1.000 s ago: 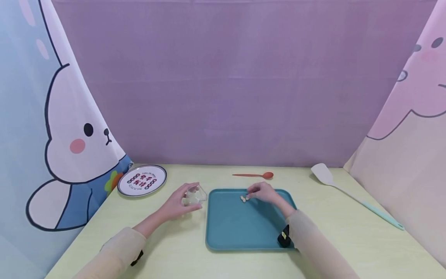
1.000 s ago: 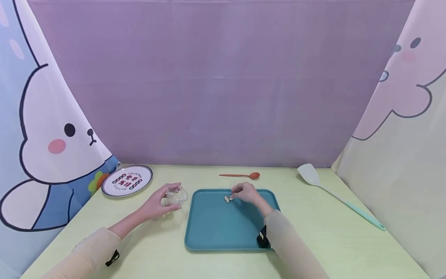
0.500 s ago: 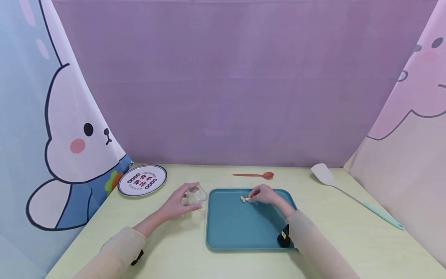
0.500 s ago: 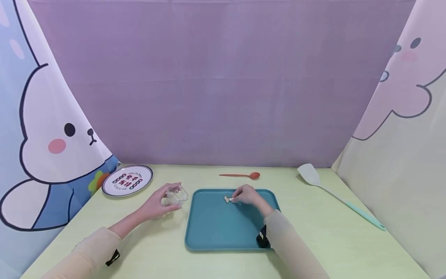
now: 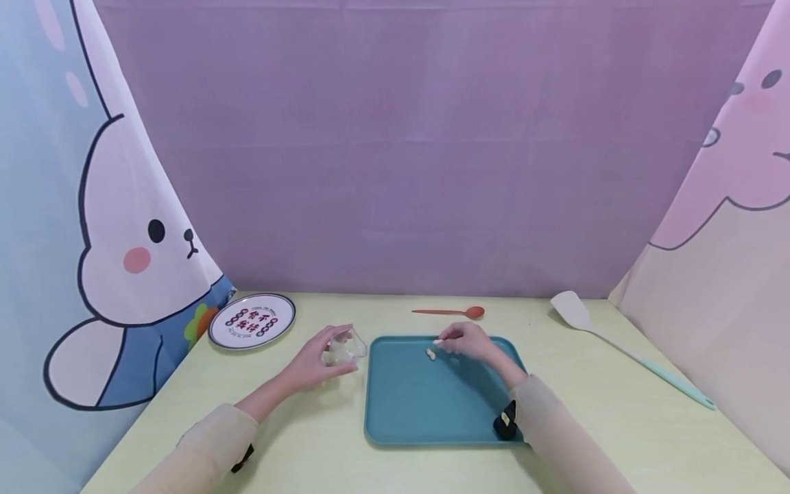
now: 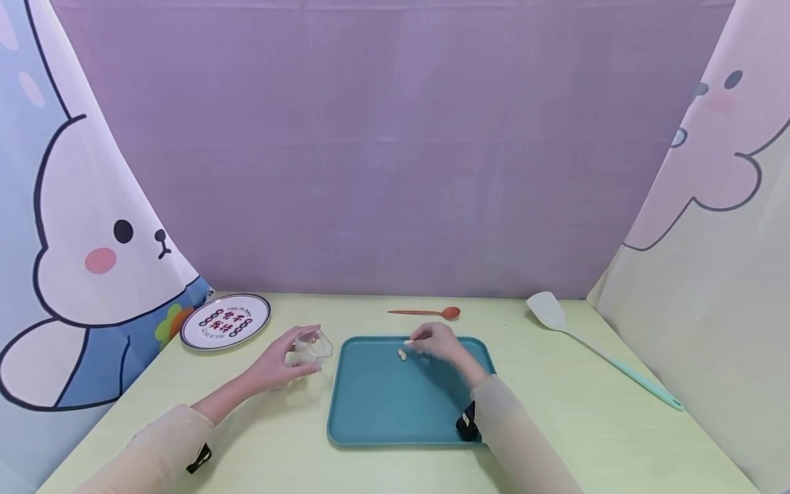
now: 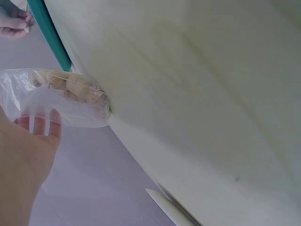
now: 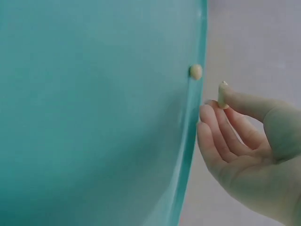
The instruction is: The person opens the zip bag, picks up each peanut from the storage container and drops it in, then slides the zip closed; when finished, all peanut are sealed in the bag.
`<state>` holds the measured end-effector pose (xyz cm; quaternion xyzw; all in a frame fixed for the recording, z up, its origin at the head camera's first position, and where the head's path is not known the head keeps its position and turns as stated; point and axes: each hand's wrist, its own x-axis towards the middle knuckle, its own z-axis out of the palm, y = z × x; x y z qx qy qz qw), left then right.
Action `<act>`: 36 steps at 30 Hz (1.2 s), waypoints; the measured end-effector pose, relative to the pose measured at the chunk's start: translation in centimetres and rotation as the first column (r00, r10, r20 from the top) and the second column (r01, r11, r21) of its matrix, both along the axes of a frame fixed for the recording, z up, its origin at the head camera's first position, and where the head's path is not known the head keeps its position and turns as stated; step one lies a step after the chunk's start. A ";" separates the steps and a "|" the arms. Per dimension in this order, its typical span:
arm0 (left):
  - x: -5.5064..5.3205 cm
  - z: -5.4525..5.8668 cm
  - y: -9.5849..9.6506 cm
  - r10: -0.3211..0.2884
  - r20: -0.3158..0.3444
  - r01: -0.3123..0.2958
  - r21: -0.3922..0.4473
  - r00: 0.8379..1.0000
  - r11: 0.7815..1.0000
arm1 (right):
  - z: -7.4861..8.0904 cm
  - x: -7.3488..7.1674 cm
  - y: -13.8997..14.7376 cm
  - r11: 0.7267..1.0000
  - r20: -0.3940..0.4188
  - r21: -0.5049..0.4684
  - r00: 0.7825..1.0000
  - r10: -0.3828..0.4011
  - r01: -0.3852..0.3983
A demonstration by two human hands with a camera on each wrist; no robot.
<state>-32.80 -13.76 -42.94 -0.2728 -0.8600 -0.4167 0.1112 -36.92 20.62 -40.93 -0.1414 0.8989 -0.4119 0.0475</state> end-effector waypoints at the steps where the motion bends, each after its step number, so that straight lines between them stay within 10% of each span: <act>1: 0.0 0.0 0.0 -0.001 -0.004 0.001 -0.002 1.000 1.000 | 0.1 0.0 -0.1 1.000 -0.022 -0.008 1.000 0.010 -0.010; 9: 0.0 0.0 0.0 -0.003 -0.015 0.003 -0.001 1.000 1.000 | 1.2 0.7 -2.7 0.995 -0.214 -0.066 0.975 0.062 -0.077; 36: 0.1 0.2 0.0 -0.010 -0.022 0.010 0.015 1.000 1.000 | 3.4 3.8 -14.0 0.934 -0.248 -0.184 0.934 0.257 -0.306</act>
